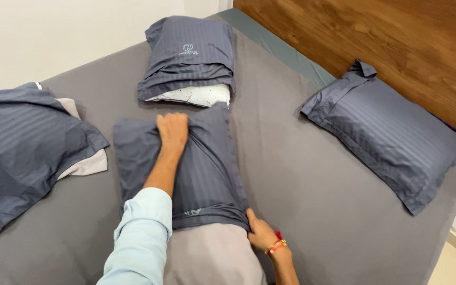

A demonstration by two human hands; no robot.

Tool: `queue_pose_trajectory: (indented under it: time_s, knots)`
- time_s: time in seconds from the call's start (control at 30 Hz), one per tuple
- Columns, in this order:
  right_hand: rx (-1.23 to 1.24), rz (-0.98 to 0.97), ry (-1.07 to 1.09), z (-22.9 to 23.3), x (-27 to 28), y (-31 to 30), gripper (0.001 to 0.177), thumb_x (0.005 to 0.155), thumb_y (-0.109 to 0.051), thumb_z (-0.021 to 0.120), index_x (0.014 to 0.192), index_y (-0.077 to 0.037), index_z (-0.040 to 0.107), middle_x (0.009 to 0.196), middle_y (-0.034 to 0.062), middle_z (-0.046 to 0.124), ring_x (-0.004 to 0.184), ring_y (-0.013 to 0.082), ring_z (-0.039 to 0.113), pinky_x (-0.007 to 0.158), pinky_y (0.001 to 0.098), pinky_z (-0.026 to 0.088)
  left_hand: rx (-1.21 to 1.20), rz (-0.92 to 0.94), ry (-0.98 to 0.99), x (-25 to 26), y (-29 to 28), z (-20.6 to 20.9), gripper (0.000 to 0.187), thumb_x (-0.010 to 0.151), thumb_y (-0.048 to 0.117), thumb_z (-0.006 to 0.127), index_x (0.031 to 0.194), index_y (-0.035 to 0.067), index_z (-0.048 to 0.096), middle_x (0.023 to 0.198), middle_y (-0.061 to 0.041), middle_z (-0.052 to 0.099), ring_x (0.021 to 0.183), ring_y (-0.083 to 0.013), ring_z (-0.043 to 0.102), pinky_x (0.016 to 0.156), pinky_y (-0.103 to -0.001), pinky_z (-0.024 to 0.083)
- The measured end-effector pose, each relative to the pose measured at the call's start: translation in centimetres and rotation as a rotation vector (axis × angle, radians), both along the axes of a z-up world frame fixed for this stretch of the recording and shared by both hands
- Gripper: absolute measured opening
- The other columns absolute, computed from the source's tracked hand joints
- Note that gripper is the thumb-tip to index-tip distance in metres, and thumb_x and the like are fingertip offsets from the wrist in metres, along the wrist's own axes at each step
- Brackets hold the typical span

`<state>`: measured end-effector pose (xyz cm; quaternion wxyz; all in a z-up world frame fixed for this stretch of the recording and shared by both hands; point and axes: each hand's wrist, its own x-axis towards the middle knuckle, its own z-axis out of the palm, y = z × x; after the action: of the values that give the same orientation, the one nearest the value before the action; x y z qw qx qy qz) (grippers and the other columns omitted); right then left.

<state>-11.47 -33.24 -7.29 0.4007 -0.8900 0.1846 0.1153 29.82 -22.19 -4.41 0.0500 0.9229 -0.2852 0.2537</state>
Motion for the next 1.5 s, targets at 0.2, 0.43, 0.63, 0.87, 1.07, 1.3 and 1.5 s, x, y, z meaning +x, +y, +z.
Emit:
queue_pose_trajectory:
  time_s: [0.2,0.43,0.63,0.87,1.07,1.3,1.5]
  knots:
    - [0.106,0.053,0.097,1.5,-0.7,-0.7,0.046,0.075,-0.005,0.064,0.119,-0.004,0.052,0.097,0.0233,0.064,0.098,0.0439,0.062,0.090,0.0459,0.051,0.017,-0.023,0.076,-2.5,0.8,0.3,0.014,0.086,0.016,0.063,0.098,0.015,0.071,0.103,-0.005,0.069,0.103,-0.0262,0.062,0.088,-0.052,0.044]
    - [-0.106,0.044,-0.435,2.6,0.9,0.5,0.067,0.055,0.006,0.059,0.121,-0.004,0.057,0.137,0.0139,0.052,0.126,0.0380,0.048,0.098,0.0413,0.046,-0.410,-0.502,0.318,-17.7,10.4,3.4,0.019,0.085,0.020,0.070,0.101,0.011,0.065,0.121,-0.010,0.062,0.120,-0.0319,0.057,0.100,-0.049,0.043]
    - [-0.113,0.036,-0.269,3.7,1.0,0.2,0.041,0.066,0.002,0.062,0.106,-0.005,0.067,0.106,0.0081,0.062,0.108,0.0319,0.059,0.095,0.0374,0.052,-0.351,-0.520,0.516,-25.0,21.8,5.3,0.032,0.074,0.029,0.080,0.092,0.007,0.067,0.115,-0.009,0.065,0.114,-0.0299,0.058,0.093,-0.046,0.044]
    - [-0.217,-0.015,-0.705,10.1,0.2,5.0,0.034,0.068,-0.010,0.072,0.102,-0.006,0.067,0.104,0.0073,0.065,0.101,0.0290,0.064,0.085,0.0381,0.051,-0.369,-0.562,0.382,-29.3,23.4,2.5,0.026,0.067,0.010,0.073,0.091,0.007,0.063,0.086,-0.007,0.062,0.088,-0.0280,0.064,0.084,-0.043,0.047]
    - [-0.321,0.265,-0.772,9.0,1.0,8.0,0.019,0.072,0.000,0.060,0.088,-0.007,0.066,0.087,0.0077,0.064,0.087,0.0288,0.060,0.080,0.0388,0.050,-0.312,-0.416,0.253,-28.1,24.0,0.2,0.029,0.064,0.006,0.072,0.091,0.010,0.062,0.088,-0.006,0.059,0.085,-0.0288,0.061,0.072,-0.042,0.047]
    - [-0.177,0.258,-0.680,7.3,0.6,7.5,0.014,0.070,0.000,0.055,0.080,-0.006,0.064,0.076,0.0086,0.063,0.076,0.0296,0.060,0.072,0.0401,0.045,-0.400,0.136,0.378,-25.9,25.3,-2.6,0.033,0.068,0.001,0.072,0.098,0.014,0.063,0.103,-0.006,0.060,0.098,-0.0318,0.064,0.078,-0.047,0.051]
    - [-0.330,0.384,-0.655,8.7,0.4,9.2,0.012,0.069,-0.007,0.060,0.080,-0.010,0.064,0.076,0.0063,0.061,0.080,0.0265,0.060,0.074,0.0384,0.043,-0.503,0.343,0.738,-24.7,25.5,-5.4,0.036,0.083,0.000,0.066,0.115,0.015,0.059,0.124,-0.010,0.060,0.105,-0.0413,0.064,0.086,-0.051,0.052]
